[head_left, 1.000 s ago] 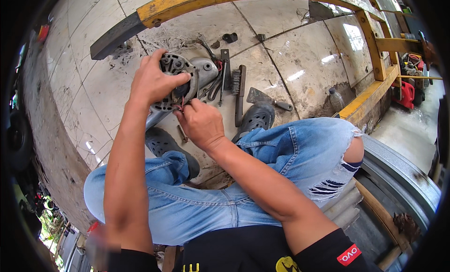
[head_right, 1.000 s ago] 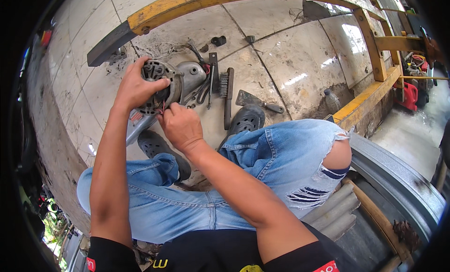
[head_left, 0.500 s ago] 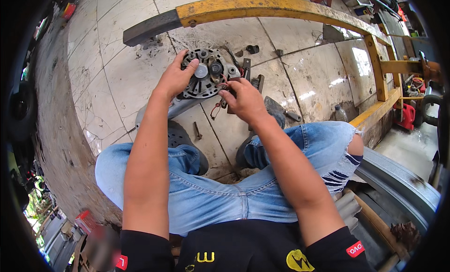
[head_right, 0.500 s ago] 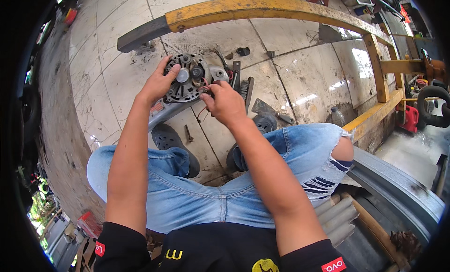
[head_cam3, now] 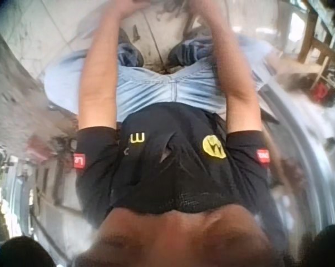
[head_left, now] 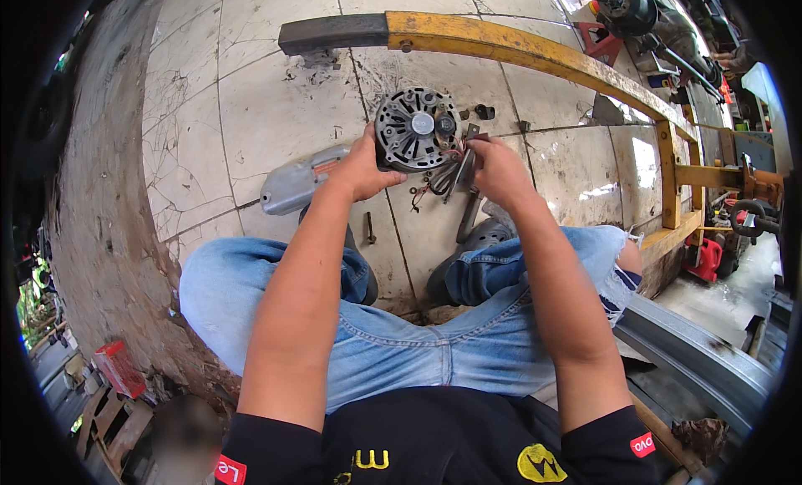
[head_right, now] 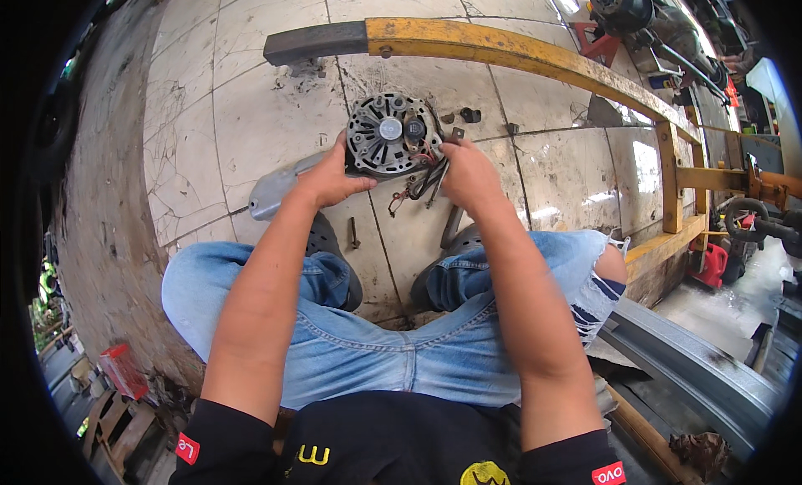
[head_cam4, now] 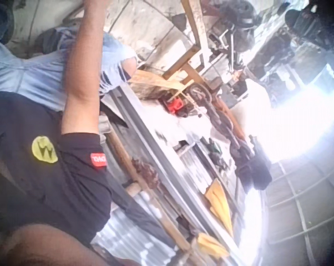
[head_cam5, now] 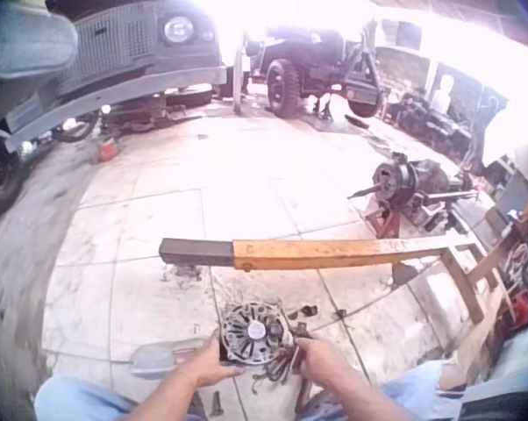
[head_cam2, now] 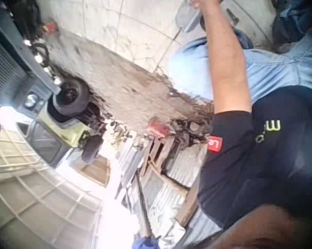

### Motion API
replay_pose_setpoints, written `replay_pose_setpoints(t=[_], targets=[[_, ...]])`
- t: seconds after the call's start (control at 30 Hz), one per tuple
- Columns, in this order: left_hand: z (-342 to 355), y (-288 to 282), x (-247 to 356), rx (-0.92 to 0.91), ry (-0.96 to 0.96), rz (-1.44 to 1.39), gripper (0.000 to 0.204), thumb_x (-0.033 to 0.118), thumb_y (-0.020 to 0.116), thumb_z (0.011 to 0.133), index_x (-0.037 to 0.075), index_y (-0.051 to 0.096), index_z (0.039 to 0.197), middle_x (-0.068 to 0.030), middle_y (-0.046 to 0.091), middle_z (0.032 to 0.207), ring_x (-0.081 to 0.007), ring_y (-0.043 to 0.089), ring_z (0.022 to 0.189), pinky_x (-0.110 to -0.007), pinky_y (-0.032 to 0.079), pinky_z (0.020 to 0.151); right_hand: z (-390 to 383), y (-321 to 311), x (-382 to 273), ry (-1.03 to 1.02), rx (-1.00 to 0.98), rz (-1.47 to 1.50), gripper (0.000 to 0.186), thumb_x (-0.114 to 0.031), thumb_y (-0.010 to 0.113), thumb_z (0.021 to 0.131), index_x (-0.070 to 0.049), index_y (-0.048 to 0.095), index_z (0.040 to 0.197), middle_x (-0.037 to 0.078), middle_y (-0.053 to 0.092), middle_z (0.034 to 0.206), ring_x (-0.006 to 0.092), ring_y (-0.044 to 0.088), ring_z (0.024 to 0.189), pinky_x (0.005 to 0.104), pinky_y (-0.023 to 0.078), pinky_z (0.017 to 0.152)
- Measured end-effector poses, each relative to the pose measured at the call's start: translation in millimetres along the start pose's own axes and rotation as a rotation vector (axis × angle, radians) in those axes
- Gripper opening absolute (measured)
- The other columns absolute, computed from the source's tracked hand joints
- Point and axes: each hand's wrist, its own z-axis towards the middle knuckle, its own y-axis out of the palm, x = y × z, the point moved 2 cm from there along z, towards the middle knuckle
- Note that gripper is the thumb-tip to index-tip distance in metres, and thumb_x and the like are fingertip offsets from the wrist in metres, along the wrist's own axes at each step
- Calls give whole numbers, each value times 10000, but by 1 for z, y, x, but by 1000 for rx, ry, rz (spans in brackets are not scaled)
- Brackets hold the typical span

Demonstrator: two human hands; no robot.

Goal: The person sits on the floor and assembles a motor component by attaching a housing to a stator. They use a wire brush to clean the surface, then use sandpaper to smooth it. Finally, they use a screwdriver to tighten screws on the assembled unit.

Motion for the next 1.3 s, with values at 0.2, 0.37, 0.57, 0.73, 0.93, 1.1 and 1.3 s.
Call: replay_pose_setpoints(t=[0.2,0.37,0.57,0.73,0.93,1.1,1.3], targets=[[4,3,-15,23,-70,119,1079,185,843,699,45,164,1525,-232,458,1431,-374,468,1316,-403,405,1105,8,-47,-18,15,220,-38,536,-5,523,802,-117,414,1314,289,642,1024,487,611,976,541,477,832],[-16,0,9,145,-35,57,1224,258,881,668,15,70,1553,-260,354,1508,-372,400,1380,-379,354,1142,18,-53,-32,1,263,-87,441,-13,583,785,-88,540,1218,219,678,1018,437,639,914,516,495,813],[-1,9,1,134,-32,40,1101,199,875,663,1,202,1511,-249,468,1428,-361,462,1333,-372,380,1115,18,-14,-40,-425,379,-213,466,21,630,707,-155,700,1133,113,656,1120,325,604,986,415,502,865],[2,16,-23,188,-49,123,663,77,738,774,54,441,1366,-182,590,1325,-344,551,1243,-394,444,1034,13,-7,-23,-323,426,-305,452,-30,656,751,-185,697,1173,101,657,1139,311,608,1007,411,499,873],[-3,12,-21,109,-117,191,629,160,665,873,90,377,1429,-169,570,1338,-359,551,1239,-466,475,1009,7,-7,-29,-258,317,-236,487,12,605,776,-166,688,1222,123,640,1209,343,593,1062,422,489,922],[-10,10,-12,160,-149,211,611,161,619,897,48,378,1447,-191,546,1379,-379,543,1247,-452,453,1039,12,-7,7,-59,441,7,426,-19,610,784,-124,687,1190,165,671,1082,363,613,1010,450,497,888],[-15,9,-21,192,-299,4,598,243,525,953,-13,358,1467,-249,489,1430,-399,498,1296,-426,412,1077,4,7,31,184,277,-14,358,-33,543,818,-81,650,1155,248,680,982,424,641,971,500,496,846]])
